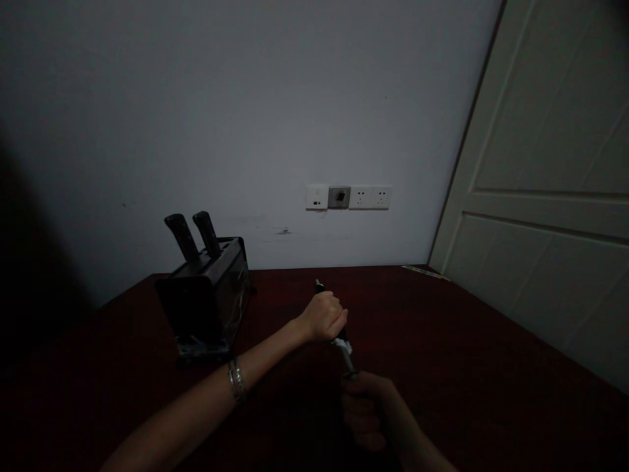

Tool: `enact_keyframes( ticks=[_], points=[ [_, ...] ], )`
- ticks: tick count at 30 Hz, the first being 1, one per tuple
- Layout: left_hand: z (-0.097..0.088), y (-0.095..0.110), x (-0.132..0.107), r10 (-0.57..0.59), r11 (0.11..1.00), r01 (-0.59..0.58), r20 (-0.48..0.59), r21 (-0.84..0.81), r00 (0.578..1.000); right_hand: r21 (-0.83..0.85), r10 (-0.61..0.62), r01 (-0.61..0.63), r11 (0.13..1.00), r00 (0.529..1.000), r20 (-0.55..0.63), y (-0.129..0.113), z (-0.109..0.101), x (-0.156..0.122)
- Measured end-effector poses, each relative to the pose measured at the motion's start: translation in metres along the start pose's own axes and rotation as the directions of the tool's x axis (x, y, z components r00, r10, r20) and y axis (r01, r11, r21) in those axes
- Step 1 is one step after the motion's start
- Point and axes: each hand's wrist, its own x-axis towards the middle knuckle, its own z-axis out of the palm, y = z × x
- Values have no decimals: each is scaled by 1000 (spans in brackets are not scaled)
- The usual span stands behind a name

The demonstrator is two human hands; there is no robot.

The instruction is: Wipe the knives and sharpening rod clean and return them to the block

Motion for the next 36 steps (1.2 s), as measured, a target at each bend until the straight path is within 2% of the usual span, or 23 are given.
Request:
enact_keyframes(
  ticks=[3, 8, 13, 19, 24, 27, 33, 36],
  points=[
    [-1, 7, -4, 13, 1000, -13, -15, -2, 1000, -35, 13, -13, 999, 1000, -6, 0, 0, -1],
    [-7, 17, -8, 79, 996, -77, -52, 40, 995, -97, 98, -91, 991, 993, 61, -5, 3, 0],
    [-12, 33, -6, 165, 985, -162, -59, 54, 984, -220, 45, -34, 975, 998, 44, -7, 2, 3],
    [-10, 44, -6, 214, 975, -211, -43, 64, 976, -250, 11, -9, 968, 1000, 7, -4, -3, 3],
    [-14, 45, -8, 235, 971, -231, -84, 57, 968, -306, -95, 76, 949, 994, -47, 3, -11, 7],
    [-17, 42, -3, 250, 967, -246, -70, 60, 966, -332, -105, 79, 940, 993, -61, 2, -15, 14],
    [-16, 30, 8, 346, 937, -342, -77, 66, 935, -358, -217, 169, 918, 971, -99, -1, -9, 19],
    [-18, 23, 10, 357, 933, -352, -66, 79, 932, -368, -220, 172, 914, 971, -93, 1, -7, 20]
  ],
)
